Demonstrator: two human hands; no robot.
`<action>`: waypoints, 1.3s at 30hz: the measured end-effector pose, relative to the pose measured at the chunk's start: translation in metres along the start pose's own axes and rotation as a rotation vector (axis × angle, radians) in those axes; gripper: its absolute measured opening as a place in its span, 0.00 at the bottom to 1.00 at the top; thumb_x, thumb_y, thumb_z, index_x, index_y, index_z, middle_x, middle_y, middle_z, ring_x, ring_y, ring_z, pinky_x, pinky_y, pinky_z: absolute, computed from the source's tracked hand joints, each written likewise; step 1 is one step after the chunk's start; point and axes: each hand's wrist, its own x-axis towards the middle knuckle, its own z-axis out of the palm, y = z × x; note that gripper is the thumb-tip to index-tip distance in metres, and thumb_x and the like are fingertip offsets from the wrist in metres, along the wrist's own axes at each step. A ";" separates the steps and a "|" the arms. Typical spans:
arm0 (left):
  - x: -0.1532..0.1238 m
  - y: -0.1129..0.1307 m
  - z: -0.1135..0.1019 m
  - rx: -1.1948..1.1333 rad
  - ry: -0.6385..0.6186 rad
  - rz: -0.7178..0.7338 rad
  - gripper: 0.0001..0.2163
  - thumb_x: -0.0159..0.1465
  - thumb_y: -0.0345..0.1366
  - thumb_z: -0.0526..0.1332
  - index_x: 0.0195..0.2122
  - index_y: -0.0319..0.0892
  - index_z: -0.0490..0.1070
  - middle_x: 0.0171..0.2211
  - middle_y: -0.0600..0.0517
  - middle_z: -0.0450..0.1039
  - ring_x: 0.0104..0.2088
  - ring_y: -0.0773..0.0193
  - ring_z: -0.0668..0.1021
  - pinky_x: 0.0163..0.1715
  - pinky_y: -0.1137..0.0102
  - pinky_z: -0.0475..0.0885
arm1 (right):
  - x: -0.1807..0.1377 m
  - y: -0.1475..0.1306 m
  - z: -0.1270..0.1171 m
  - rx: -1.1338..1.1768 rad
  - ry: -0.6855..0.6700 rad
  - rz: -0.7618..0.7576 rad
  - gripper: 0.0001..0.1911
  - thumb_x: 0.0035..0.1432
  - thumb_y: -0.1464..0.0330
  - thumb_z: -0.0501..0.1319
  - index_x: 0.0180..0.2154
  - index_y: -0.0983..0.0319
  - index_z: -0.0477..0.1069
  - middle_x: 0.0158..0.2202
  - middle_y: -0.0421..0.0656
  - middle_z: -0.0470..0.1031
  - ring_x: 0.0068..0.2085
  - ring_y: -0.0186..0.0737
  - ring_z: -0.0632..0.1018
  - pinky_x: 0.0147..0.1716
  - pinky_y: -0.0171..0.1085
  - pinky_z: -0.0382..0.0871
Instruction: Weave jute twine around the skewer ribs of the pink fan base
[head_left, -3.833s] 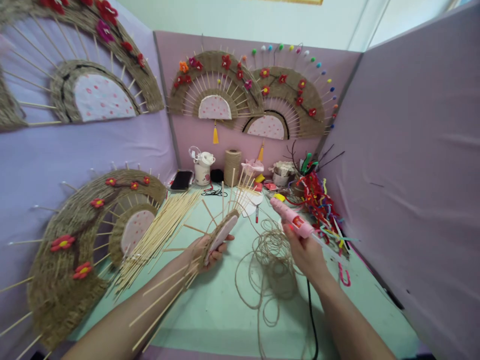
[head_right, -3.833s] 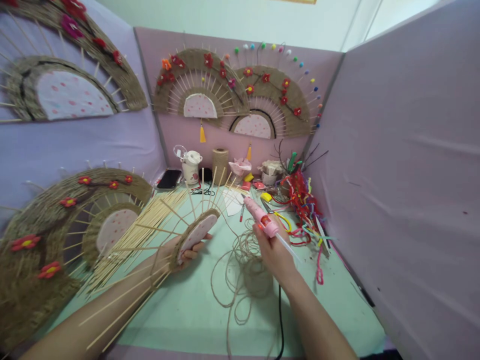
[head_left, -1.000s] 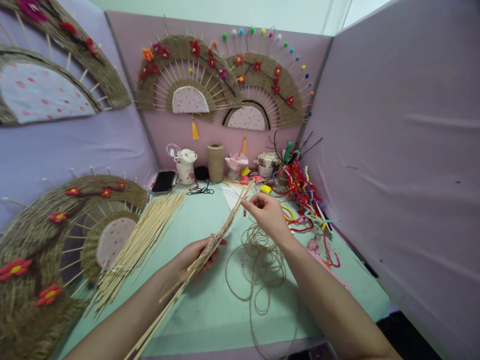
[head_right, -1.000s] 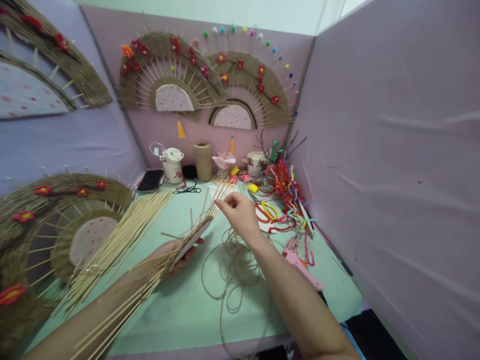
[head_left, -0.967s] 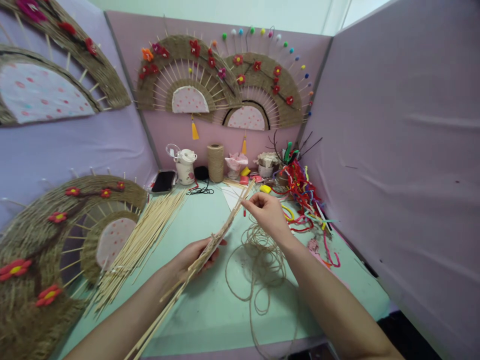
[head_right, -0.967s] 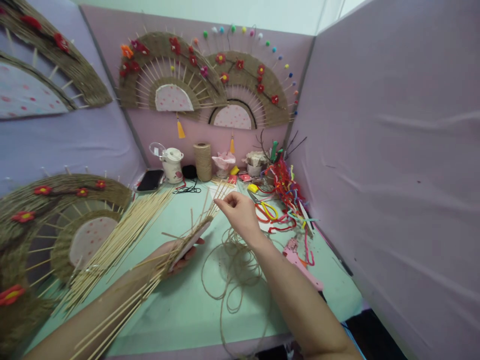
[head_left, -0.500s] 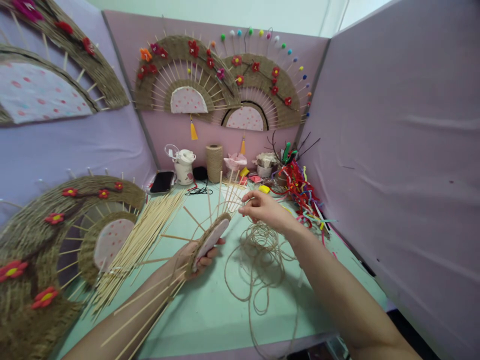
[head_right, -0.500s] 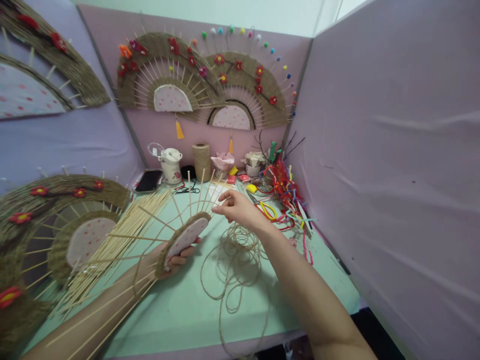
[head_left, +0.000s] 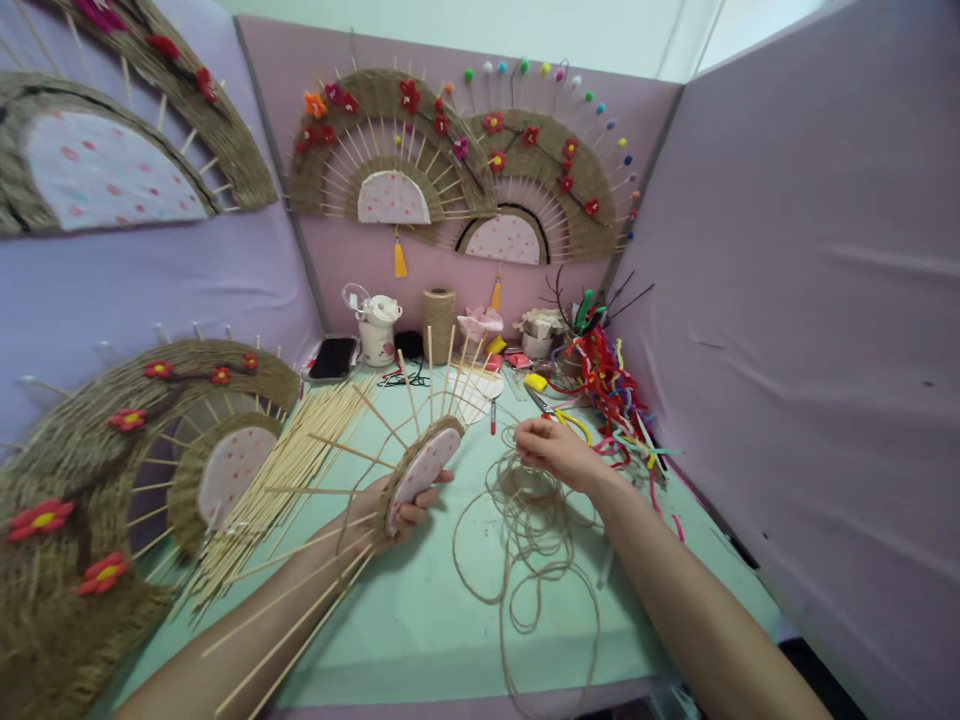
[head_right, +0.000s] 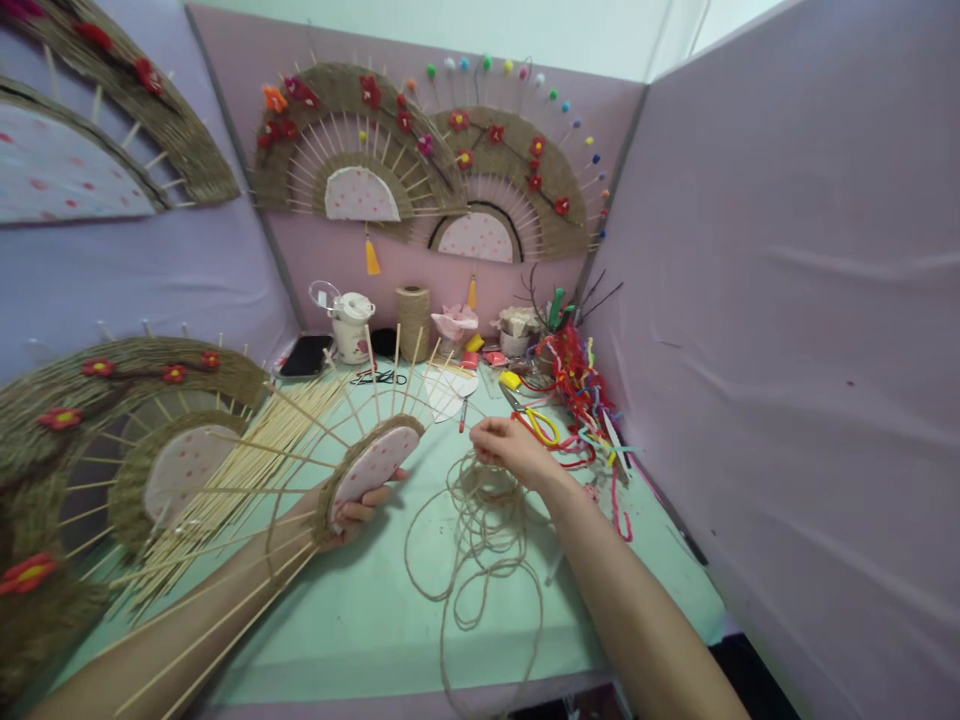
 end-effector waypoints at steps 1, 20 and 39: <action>0.000 0.000 0.000 0.005 -0.007 0.001 0.17 0.66 0.39 0.55 0.52 0.34 0.64 0.25 0.56 0.63 0.16 0.75 0.64 0.11 0.81 0.53 | 0.001 -0.004 -0.003 0.022 0.051 -0.026 0.20 0.43 0.54 0.67 0.26 0.62 0.66 0.20 0.34 0.66 0.21 0.28 0.65 0.23 0.31 0.60; 0.008 -0.004 0.003 0.173 0.062 -0.022 0.15 0.60 0.38 0.60 0.46 0.36 0.71 0.21 0.54 0.66 0.13 0.73 0.66 0.09 0.79 0.54 | 0.033 -0.095 0.028 -0.557 0.501 -0.574 0.13 0.54 0.61 0.59 0.30 0.64 0.77 0.27 0.44 0.77 0.28 0.38 0.72 0.29 0.36 0.63; 0.005 -0.005 0.004 0.138 0.017 0.019 0.14 0.61 0.35 0.60 0.48 0.35 0.70 0.23 0.53 0.68 0.15 0.73 0.68 0.10 0.80 0.58 | 0.008 -0.027 0.028 -0.901 0.161 -0.253 0.09 0.55 0.63 0.59 0.30 0.60 0.75 0.28 0.42 0.76 0.30 0.38 0.74 0.30 0.35 0.61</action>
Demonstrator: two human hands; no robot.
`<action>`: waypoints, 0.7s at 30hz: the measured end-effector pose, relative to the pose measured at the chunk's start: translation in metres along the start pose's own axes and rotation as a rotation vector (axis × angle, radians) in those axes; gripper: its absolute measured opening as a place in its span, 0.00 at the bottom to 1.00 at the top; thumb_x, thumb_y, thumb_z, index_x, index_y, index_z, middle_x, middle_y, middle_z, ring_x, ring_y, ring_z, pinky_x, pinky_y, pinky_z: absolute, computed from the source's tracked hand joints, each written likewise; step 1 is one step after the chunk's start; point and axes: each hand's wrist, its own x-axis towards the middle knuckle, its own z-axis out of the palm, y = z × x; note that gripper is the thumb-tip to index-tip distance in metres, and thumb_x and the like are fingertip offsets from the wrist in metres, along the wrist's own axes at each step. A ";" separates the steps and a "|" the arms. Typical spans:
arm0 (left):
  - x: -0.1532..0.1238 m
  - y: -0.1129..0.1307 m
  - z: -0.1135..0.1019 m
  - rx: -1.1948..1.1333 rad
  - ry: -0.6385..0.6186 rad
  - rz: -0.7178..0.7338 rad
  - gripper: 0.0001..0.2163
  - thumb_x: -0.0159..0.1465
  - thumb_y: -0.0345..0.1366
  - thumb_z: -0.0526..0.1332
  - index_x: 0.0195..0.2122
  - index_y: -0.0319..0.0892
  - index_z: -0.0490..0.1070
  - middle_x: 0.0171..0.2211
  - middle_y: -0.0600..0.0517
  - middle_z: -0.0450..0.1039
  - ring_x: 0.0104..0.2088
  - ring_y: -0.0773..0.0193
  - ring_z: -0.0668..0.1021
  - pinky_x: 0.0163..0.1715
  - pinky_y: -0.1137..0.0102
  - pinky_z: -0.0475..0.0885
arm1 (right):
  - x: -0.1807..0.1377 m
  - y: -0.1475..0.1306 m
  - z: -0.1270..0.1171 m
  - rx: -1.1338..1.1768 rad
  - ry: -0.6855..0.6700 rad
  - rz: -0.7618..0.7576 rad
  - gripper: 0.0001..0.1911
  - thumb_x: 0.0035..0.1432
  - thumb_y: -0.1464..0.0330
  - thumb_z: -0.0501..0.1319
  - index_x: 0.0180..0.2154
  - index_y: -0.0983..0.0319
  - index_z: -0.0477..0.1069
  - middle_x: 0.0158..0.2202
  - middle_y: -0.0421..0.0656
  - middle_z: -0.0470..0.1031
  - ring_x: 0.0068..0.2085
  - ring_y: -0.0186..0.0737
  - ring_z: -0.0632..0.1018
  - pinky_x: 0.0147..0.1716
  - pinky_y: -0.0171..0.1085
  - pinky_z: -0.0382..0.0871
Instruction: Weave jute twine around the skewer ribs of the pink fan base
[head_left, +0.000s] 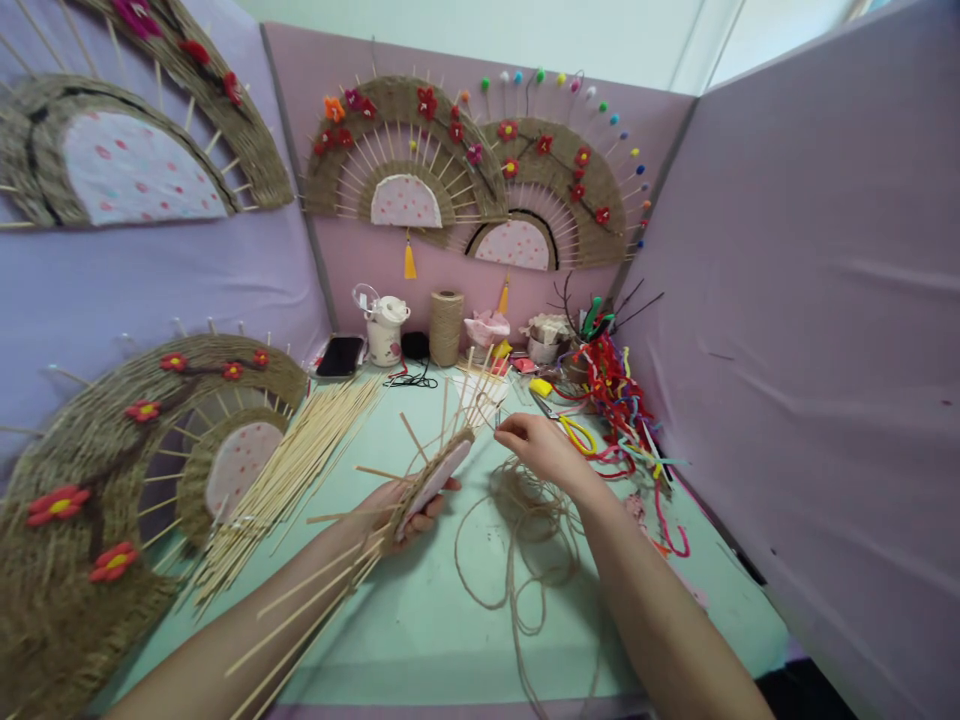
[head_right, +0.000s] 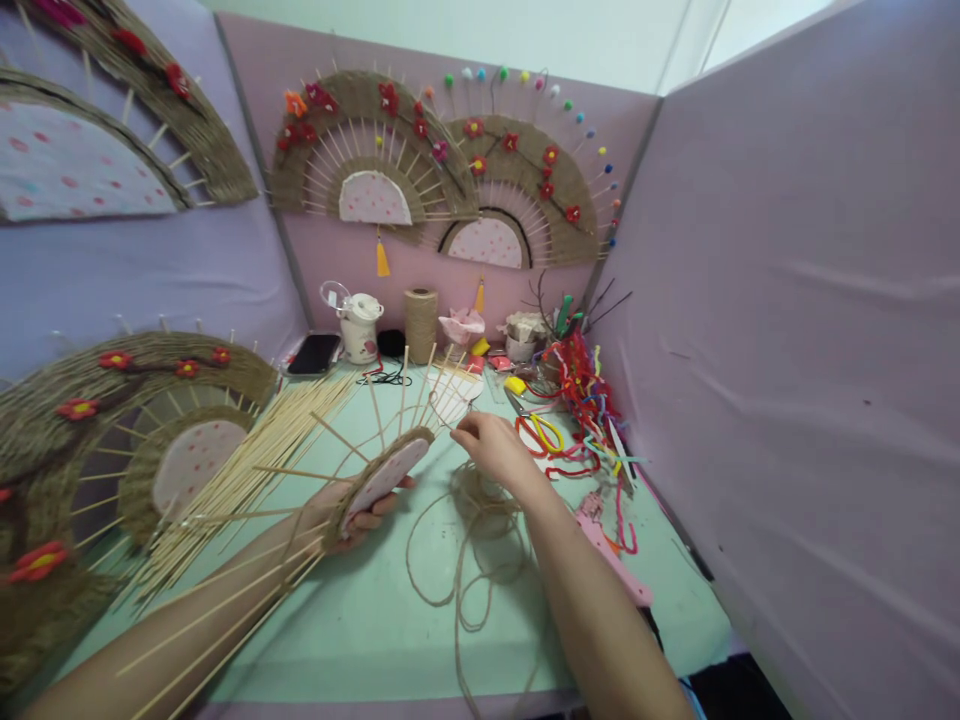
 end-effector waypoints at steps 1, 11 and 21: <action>0.000 0.000 -0.001 0.004 -0.018 0.003 0.15 0.61 0.35 0.60 0.48 0.35 0.70 0.24 0.53 0.68 0.15 0.73 0.68 0.10 0.80 0.59 | -0.003 0.001 0.001 -0.008 0.013 0.004 0.09 0.55 0.63 0.60 0.34 0.61 0.75 0.32 0.43 0.77 0.34 0.40 0.75 0.32 0.36 0.62; -0.001 0.001 0.001 0.034 0.016 -0.005 0.15 0.61 0.36 0.60 0.48 0.36 0.71 0.23 0.55 0.68 0.14 0.74 0.65 0.09 0.80 0.57 | -0.015 -0.034 0.009 0.224 0.513 -0.203 0.06 0.59 0.72 0.54 0.35 0.60 0.70 0.35 0.43 0.73 0.38 0.39 0.73 0.40 0.38 0.65; 0.001 0.000 0.004 0.033 0.121 -0.025 0.15 0.59 0.37 0.62 0.46 0.37 0.72 0.20 0.56 0.67 0.13 0.74 0.66 0.09 0.79 0.53 | -0.010 -0.043 0.031 0.445 0.619 -0.145 0.05 0.58 0.66 0.60 0.33 0.61 0.70 0.30 0.40 0.72 0.31 0.35 0.71 0.32 0.35 0.65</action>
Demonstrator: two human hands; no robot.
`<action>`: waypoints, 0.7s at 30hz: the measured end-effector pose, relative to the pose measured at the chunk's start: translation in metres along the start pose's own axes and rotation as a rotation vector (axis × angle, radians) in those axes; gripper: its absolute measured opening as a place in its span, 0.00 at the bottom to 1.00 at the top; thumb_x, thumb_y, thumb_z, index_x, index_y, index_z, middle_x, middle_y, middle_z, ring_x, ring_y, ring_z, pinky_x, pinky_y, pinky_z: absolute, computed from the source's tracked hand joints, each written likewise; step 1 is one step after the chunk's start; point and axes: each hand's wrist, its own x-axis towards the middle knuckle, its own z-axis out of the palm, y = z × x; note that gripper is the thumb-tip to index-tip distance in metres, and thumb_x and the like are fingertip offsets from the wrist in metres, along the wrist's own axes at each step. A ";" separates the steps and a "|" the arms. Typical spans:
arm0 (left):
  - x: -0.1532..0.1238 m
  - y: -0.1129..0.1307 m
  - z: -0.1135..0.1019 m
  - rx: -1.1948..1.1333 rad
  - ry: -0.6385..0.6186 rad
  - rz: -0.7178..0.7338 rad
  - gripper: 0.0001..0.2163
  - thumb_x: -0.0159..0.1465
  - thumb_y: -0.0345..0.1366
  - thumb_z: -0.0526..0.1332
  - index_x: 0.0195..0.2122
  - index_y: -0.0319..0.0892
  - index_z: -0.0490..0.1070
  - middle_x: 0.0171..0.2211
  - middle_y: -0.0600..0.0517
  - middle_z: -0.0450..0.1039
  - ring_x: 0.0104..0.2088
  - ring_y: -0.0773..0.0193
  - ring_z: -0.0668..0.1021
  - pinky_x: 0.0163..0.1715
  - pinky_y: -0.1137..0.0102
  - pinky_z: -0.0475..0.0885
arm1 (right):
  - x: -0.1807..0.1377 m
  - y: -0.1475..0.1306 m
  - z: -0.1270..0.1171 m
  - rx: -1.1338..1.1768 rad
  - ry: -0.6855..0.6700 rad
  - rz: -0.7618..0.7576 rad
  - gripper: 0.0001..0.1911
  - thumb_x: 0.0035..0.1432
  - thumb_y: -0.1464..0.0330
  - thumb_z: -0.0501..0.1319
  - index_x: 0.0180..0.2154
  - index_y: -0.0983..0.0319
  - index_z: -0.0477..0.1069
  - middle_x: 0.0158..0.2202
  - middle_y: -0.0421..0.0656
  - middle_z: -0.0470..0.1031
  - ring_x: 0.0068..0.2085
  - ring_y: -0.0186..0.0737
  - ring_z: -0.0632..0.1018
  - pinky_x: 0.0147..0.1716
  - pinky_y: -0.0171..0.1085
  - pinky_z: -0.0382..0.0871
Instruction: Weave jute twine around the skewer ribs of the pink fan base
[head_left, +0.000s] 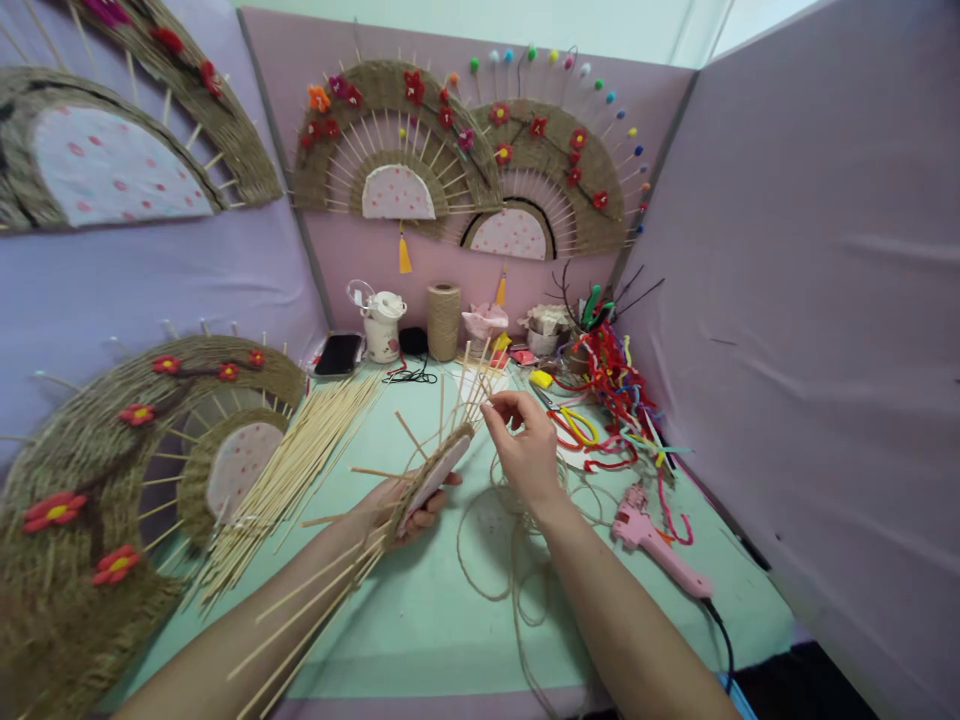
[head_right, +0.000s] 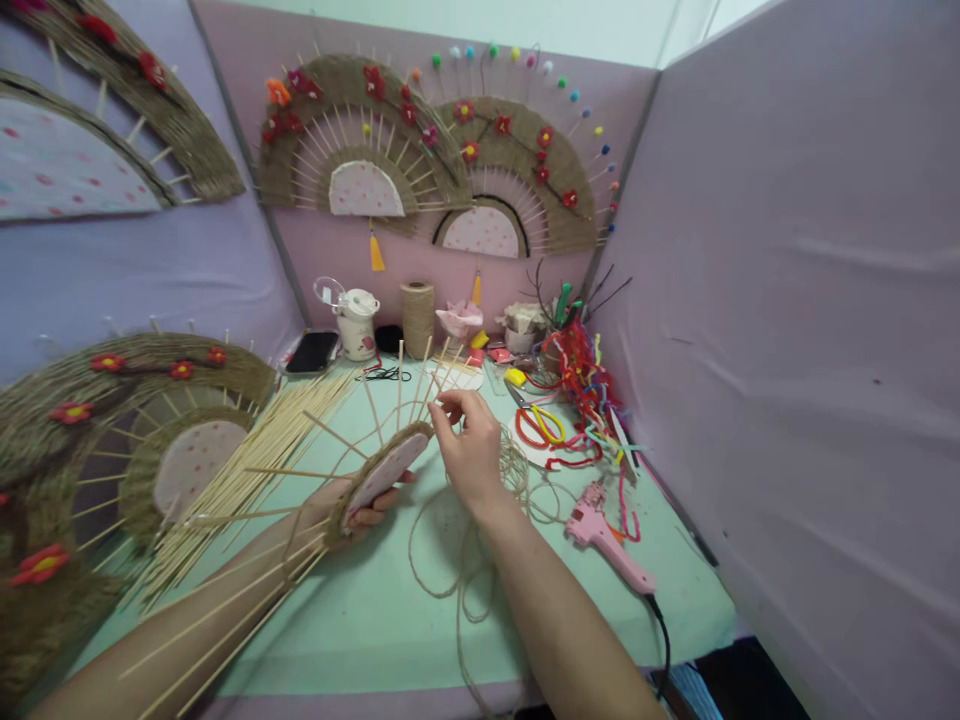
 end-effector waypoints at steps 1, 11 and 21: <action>0.001 0.000 -0.001 -0.001 -0.008 -0.004 0.15 0.58 0.38 0.63 0.45 0.37 0.72 0.20 0.56 0.67 0.13 0.74 0.66 0.08 0.79 0.53 | 0.001 0.004 0.001 0.043 0.002 0.057 0.06 0.58 0.65 0.60 0.34 0.62 0.70 0.30 0.40 0.73 0.31 0.35 0.72 0.32 0.35 0.65; -0.005 0.001 0.010 0.003 0.011 -0.022 0.15 0.58 0.36 0.63 0.45 0.37 0.72 0.21 0.56 0.66 0.13 0.75 0.64 0.08 0.80 0.50 | -0.003 0.009 -0.009 0.067 0.269 -0.124 0.05 0.57 0.67 0.61 0.37 0.60 0.69 0.35 0.42 0.70 0.34 0.35 0.71 0.36 0.36 0.67; -0.003 -0.002 0.022 0.178 0.244 0.009 0.14 0.62 0.42 0.57 0.43 0.39 0.71 0.18 0.57 0.63 0.11 0.74 0.61 0.09 0.77 0.46 | -0.009 0.007 -0.004 0.025 -0.118 -0.040 0.12 0.60 0.67 0.58 0.46 0.61 0.71 0.26 0.36 0.68 0.22 0.30 0.62 0.24 0.32 0.61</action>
